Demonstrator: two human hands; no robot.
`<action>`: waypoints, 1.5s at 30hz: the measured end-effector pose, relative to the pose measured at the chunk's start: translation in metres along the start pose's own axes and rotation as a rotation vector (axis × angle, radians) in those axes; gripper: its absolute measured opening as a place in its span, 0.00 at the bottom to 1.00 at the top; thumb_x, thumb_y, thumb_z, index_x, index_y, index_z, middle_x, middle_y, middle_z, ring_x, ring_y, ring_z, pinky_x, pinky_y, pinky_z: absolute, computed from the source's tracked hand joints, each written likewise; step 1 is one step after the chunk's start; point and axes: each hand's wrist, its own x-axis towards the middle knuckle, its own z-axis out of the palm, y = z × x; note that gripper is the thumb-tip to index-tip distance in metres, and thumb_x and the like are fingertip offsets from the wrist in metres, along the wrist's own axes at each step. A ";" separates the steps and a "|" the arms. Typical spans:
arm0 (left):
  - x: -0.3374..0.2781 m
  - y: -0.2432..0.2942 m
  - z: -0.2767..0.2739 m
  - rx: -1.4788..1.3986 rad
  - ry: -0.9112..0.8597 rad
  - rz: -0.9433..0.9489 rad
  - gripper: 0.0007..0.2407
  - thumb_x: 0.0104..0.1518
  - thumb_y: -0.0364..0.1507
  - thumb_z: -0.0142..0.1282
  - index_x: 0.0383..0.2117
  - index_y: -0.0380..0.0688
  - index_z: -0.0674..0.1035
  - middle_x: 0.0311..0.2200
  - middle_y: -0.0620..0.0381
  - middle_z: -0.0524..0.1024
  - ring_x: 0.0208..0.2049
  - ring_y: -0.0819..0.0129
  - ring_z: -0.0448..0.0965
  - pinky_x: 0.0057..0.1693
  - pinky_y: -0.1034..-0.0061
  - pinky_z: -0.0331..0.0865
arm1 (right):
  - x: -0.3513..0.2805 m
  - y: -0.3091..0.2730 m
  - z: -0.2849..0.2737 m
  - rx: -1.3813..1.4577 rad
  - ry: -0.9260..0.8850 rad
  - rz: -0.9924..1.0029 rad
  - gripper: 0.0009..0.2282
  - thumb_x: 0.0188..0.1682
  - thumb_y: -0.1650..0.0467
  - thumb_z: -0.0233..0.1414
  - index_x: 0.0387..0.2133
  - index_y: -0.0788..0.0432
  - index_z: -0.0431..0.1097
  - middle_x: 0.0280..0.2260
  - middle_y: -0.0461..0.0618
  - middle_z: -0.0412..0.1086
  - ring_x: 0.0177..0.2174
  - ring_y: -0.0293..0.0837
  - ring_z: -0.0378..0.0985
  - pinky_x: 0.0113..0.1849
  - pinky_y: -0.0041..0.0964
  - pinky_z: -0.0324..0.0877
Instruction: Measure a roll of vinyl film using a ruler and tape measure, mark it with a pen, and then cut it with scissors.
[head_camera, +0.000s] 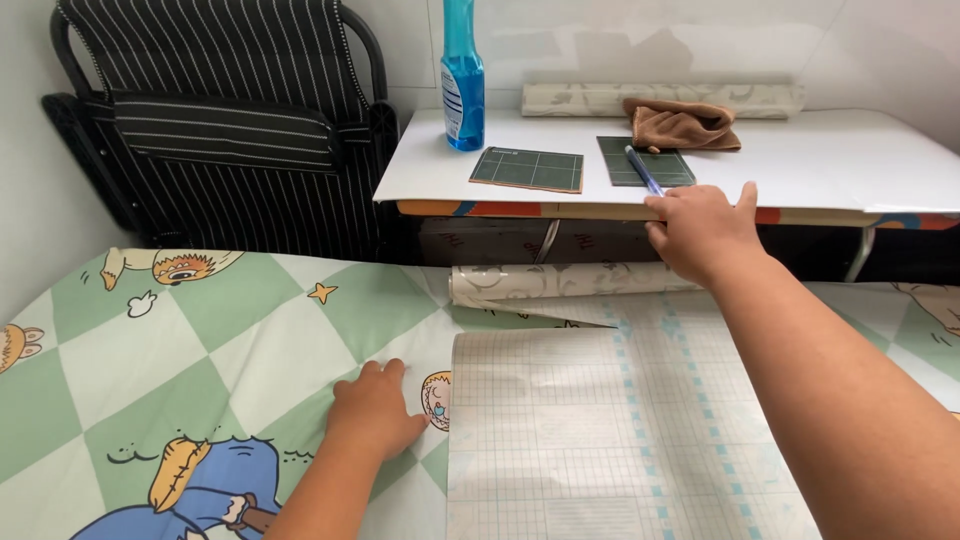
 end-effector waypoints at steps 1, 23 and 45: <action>0.000 -0.001 0.000 -0.001 0.002 0.008 0.35 0.55 0.46 0.70 0.68 0.62 0.65 0.64 0.62 0.67 0.60 0.48 0.72 0.60 0.59 0.79 | -0.001 0.006 0.004 -0.100 0.087 -0.046 0.14 0.57 0.62 0.53 0.54 0.44 0.78 0.53 0.38 0.78 0.55 0.50 0.76 0.66 0.77 0.50; -0.377 -0.010 0.039 -0.050 -0.166 0.582 0.23 0.64 0.44 0.60 0.65 0.56 0.73 0.71 0.59 0.63 0.69 0.58 0.65 0.70 0.57 0.59 | -0.509 -0.006 -0.014 0.856 -0.429 0.529 0.12 0.59 0.71 0.49 0.50 0.54 0.81 0.37 0.47 0.85 0.31 0.39 0.79 0.36 0.33 0.71; -0.444 0.040 0.173 0.162 -0.349 0.591 0.36 0.63 0.32 0.58 0.75 0.33 0.53 0.74 0.17 0.40 0.58 0.30 0.65 0.56 0.45 0.66 | -0.565 -0.001 0.017 0.860 -0.415 0.693 0.20 0.66 0.59 0.38 0.45 0.65 0.70 0.33 0.58 0.72 0.28 0.48 0.76 0.35 0.45 0.73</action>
